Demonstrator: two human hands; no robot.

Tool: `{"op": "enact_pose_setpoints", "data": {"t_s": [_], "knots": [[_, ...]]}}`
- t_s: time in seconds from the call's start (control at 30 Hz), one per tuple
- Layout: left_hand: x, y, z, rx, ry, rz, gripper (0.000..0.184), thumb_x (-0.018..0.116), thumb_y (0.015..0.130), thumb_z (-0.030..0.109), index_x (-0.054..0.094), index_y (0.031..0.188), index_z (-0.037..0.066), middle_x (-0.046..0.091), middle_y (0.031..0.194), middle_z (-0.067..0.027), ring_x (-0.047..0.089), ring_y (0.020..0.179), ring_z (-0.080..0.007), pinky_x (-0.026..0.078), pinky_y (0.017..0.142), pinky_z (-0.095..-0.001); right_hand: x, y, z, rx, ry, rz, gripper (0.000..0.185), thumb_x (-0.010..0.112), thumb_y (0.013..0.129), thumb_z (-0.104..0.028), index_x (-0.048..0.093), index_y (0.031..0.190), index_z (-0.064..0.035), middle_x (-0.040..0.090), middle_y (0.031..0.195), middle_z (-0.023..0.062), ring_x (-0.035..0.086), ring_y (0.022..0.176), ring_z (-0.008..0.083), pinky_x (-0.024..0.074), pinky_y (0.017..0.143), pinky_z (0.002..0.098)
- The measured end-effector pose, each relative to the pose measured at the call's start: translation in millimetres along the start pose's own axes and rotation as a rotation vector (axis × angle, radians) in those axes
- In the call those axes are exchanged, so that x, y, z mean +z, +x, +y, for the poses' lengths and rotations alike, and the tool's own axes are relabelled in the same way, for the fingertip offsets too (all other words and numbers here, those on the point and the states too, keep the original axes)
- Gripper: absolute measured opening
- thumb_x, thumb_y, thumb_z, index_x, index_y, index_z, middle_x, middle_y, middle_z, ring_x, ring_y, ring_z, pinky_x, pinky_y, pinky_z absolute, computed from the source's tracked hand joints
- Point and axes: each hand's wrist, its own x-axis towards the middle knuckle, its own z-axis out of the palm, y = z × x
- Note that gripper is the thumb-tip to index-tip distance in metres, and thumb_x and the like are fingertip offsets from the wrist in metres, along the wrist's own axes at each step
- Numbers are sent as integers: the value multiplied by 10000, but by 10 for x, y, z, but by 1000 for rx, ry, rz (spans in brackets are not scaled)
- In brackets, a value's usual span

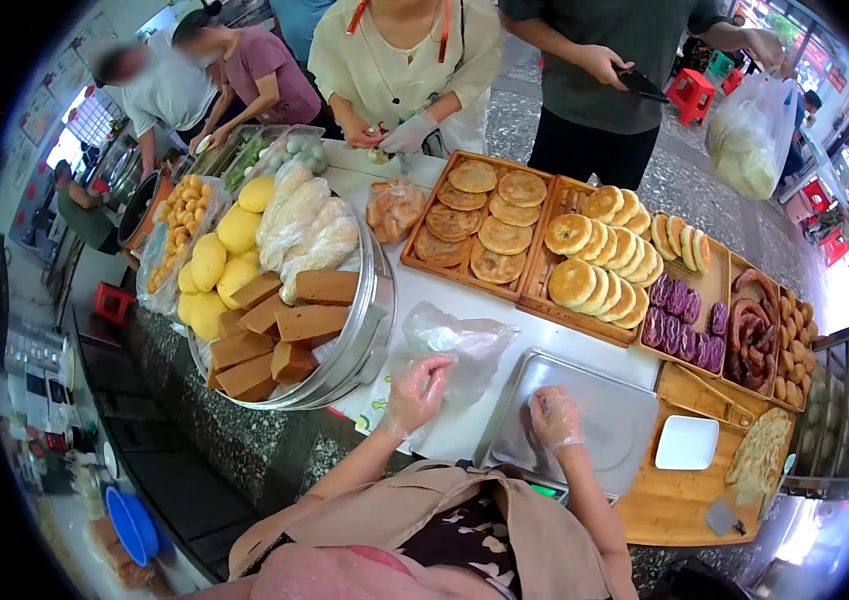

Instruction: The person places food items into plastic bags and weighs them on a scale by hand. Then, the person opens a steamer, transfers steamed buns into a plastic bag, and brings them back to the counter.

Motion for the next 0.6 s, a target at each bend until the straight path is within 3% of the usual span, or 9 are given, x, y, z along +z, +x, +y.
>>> {"op": "enact_pose_setpoints", "data": {"t_s": [0.07, 0.1, 0.17, 0.3, 0.37, 0.4, 0.47, 0.6], "knots": [[35, 103, -59, 201, 193, 116, 195, 580, 790, 46, 606, 981, 78, 633, 954, -105, 614, 860, -292, 488, 738, -366, 36, -20, -44, 12, 10, -4, 92, 596, 786, -123, 586, 845, -54, 605, 797, 177, 589, 716, 365, 468, 649, 434], [35, 190, -42, 181, 192, 106, 195, 580, 790, 46, 606, 981, 78, 633, 954, -105, 614, 860, -292, 488, 738, -366, 50, -26, -80, 28, 14, -1, 81, 592, 788, -113, 585, 843, -53, 603, 794, 174, 587, 710, 363, 467, 641, 430], [2, 426, -11, 355, 427, 76, 210, 616, 767, 94, 603, 977, 87, 605, 1044, -83, 563, 1011, -283, 428, 864, -410, 106, -201, -130, 64, 27, -21, 71, 588, 791, -102, 584, 840, -52, 602, 791, 172, 586, 704, 361, 465, 633, 426], [90, 934, 8, 448, 576, 24, 269, 645, 773, 182, 594, 1022, 94, 569, 1123, -79, 507, 1105, -271, 358, 954, -462, 212, -93, -205, -96, 82, -24, 56, 587, 794, -90, 582, 837, -54, 598, 770, 163, 591, 681, 346, 465, 605, 419], [176, 1074, -2, 408, 694, -44, 338, 604, 794, 339, 610, 1015, 83, 551, 1132, -101, 448, 1152, -289, 314, 948, -512, 267, -113, -286, -108, 98, -24, 54, 599, 784, -77, 580, 830, -54, 597, 744, 157, 592, 653, 339, 467, 575, 414], [217, 1104, -20, 417, 699, -32, 338, 604, 794, 339, 610, 1015, 83, 551, 1132, -101, 448, 1152, -289, 314, 948, -512, 274, -97, -311, -122, 97, -16, 54, 599, 784, -77, 580, 830, -54, 597, 744, 157, 592, 653, 339, 467, 575, 414], [275, 1110, -68, 173, 793, -272, 441, 540, 818, 450, 611, 1037, 75, 535, 1161, -114, 410, 1181, -289, 298, 957, -522, 289, -77, -344, -138, 121, -40, 62, 608, 778, -70, 582, 832, -53, 598, 728, 156, 593, 646, 336, 468, 566, 406], [246, 1129, -80, 37, 794, -385, 489, 516, 848, 451, 575, 1154, 75, 498, 1273, -132, 405, 1220, -306, 292, 987, -504, 276, -52, -384, -57, 195, -74, 68, 606, 779, -56, 593, 845, -47, 602, 739, 168, 597, 658, 336, 473, 580, 405]]}}
